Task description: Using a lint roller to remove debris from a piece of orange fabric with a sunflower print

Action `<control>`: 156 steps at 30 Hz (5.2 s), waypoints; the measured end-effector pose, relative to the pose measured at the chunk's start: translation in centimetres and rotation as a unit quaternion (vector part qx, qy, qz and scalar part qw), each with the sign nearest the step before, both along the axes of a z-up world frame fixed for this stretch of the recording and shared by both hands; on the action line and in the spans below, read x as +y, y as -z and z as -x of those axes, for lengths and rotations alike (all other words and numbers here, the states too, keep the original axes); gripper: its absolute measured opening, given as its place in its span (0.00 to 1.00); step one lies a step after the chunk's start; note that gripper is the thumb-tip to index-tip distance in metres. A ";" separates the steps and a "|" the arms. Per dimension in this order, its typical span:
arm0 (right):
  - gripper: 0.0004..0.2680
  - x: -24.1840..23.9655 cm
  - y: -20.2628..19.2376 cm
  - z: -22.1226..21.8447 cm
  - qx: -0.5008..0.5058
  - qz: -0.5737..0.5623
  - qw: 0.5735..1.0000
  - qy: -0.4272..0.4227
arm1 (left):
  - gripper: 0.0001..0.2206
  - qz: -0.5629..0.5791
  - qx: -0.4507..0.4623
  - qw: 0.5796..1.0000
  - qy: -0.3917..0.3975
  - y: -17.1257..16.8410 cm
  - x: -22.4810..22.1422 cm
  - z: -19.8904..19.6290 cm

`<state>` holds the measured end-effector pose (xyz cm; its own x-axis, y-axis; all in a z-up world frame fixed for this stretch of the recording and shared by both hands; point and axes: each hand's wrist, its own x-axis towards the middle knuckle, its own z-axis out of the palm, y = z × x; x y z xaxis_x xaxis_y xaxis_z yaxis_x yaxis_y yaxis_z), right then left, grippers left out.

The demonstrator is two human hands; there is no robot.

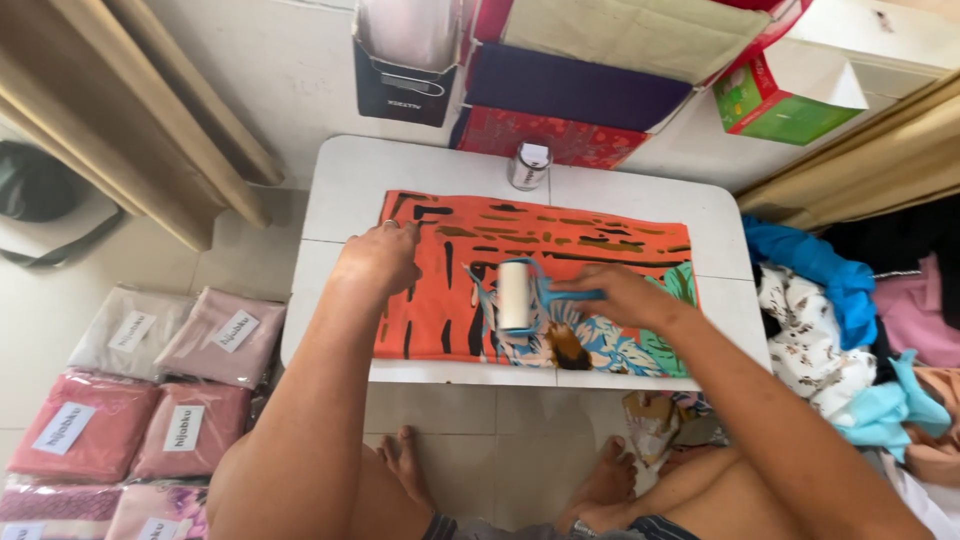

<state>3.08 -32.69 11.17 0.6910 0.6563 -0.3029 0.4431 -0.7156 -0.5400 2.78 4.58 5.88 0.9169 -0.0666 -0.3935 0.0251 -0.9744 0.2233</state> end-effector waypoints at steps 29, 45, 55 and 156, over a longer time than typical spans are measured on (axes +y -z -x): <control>0.16 13.5 -1.3 -5.2 -0.196 0.158 0.965 -0.069 | 0.25 0.015 -0.007 1.000 -0.011 -2.0 -0.1 -0.8; 0.16 0.1 -0.1 -7.3 -0.085 0.020 0.996 0.014 | 0.34 0.039 0.090 0.995 0.000 4.9 -0.1 -2.5; 0.19 -21.7 -1.4 -8.1 -0.137 0.136 0.969 0.156 | 0.34 0.030 0.119 0.992 0.010 6.5 0.5 -2.3; 0.15 -18.8 -17.4 4.7 -0.110 -0.021 0.925 0.364 | 0.24 -0.043 0.142 0.988 0.038 9.8 -1.7 2.1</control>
